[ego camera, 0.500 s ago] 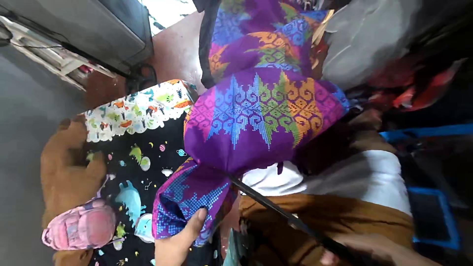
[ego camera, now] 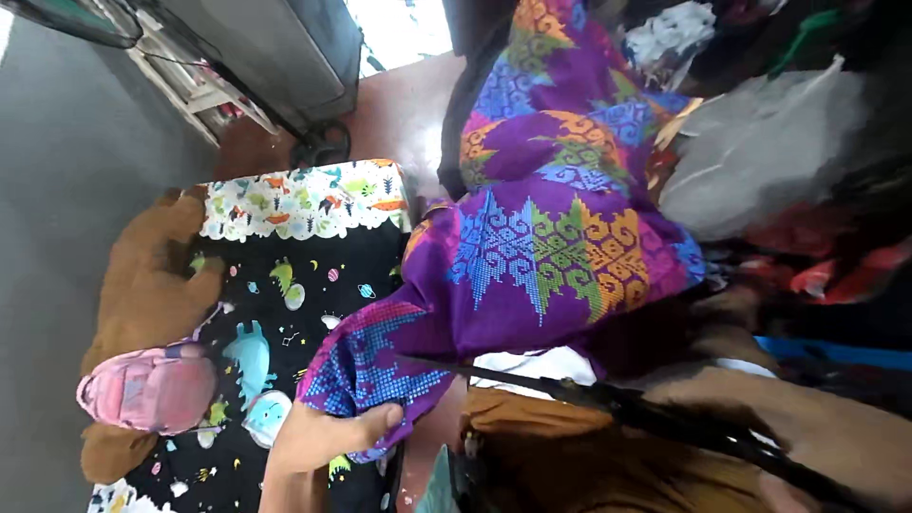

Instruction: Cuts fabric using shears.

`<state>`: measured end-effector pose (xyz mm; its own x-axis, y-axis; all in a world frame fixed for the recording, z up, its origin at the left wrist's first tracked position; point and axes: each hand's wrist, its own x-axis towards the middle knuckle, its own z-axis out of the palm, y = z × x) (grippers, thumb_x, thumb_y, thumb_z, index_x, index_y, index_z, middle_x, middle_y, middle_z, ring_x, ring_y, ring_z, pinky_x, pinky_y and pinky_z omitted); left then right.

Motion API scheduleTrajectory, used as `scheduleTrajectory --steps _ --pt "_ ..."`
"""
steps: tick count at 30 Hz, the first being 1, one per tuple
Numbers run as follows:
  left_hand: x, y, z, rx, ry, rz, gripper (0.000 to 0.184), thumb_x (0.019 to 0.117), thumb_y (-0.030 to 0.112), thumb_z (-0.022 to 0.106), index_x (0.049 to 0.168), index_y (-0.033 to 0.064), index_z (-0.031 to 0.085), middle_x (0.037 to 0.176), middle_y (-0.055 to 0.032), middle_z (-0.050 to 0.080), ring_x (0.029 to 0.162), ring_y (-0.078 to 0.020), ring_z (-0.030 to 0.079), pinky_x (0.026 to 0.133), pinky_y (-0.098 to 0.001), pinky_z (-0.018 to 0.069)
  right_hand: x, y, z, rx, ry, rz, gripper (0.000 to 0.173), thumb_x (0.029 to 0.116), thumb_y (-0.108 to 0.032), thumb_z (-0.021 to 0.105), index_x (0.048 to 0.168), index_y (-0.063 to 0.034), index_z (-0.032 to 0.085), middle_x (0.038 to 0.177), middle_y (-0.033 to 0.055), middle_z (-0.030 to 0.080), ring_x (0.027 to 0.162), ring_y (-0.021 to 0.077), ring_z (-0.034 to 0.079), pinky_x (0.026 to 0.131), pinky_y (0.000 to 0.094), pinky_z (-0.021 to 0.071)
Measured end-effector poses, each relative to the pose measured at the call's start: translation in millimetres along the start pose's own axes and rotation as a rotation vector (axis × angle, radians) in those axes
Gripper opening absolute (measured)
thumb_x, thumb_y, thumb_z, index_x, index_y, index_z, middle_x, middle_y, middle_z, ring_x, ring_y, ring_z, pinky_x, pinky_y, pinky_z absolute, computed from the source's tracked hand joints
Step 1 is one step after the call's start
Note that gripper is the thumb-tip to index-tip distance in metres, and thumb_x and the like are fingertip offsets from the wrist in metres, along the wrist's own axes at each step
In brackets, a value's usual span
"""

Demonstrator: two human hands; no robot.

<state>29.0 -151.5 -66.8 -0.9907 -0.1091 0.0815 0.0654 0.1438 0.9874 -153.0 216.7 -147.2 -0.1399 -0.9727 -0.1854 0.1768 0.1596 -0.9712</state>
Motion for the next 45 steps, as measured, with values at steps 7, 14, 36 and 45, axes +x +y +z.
scheduleTrajectory --steps 7,14,36,45 --pt "0 1 -4 -0.047 -0.019 0.010 0.045 0.0878 0.019 0.078 0.129 0.0331 0.067 0.119 0.0217 0.071 0.107 0.0082 0.066 0.094 -0.0150 0.0554 3 -3 -8 -0.026 -0.043 -0.021 0.060 0.0805 -0.071 0.068 0.111 -0.0197 0.070 0.078 -0.0169 0.064 0.069 -0.0110 0.057 0.061 0.0096 0.0481" --pt "0 1 -6 -0.042 -0.029 0.010 0.044 0.0882 0.021 0.078 0.129 0.0326 0.067 0.120 0.0212 0.071 0.107 0.0076 0.066 0.094 -0.0155 0.0558 0 -2 -10 -0.028 -0.032 -0.072 0.053 0.0828 -0.065 0.071 0.111 -0.0203 0.071 0.079 -0.0171 0.065 0.070 -0.0117 0.058 0.061 0.0089 0.0489" --pt "-1 8 8 0.104 -0.015 0.065 0.039 0.0903 0.020 0.077 0.126 0.0299 0.067 0.117 0.0225 0.071 0.104 0.0077 0.066 0.092 -0.0159 0.0568 -7 -3 -4 -0.083 -0.029 -0.153 0.049 0.0904 -0.061 0.066 0.109 -0.0153 0.069 0.073 -0.0131 0.060 0.066 -0.0111 0.054 0.058 0.0089 0.0453" --pt "-3 4 38 0.167 0.133 0.069 0.031 0.0913 0.022 0.077 0.121 0.0276 0.069 0.112 0.0209 0.072 0.101 0.0065 0.067 0.091 -0.0169 0.0577 -2 7 17 0.028 0.037 -0.172 0.052 0.0879 -0.063 0.067 0.112 -0.0168 0.069 0.079 -0.0143 0.064 0.071 -0.0105 0.057 0.061 0.0103 0.0482"
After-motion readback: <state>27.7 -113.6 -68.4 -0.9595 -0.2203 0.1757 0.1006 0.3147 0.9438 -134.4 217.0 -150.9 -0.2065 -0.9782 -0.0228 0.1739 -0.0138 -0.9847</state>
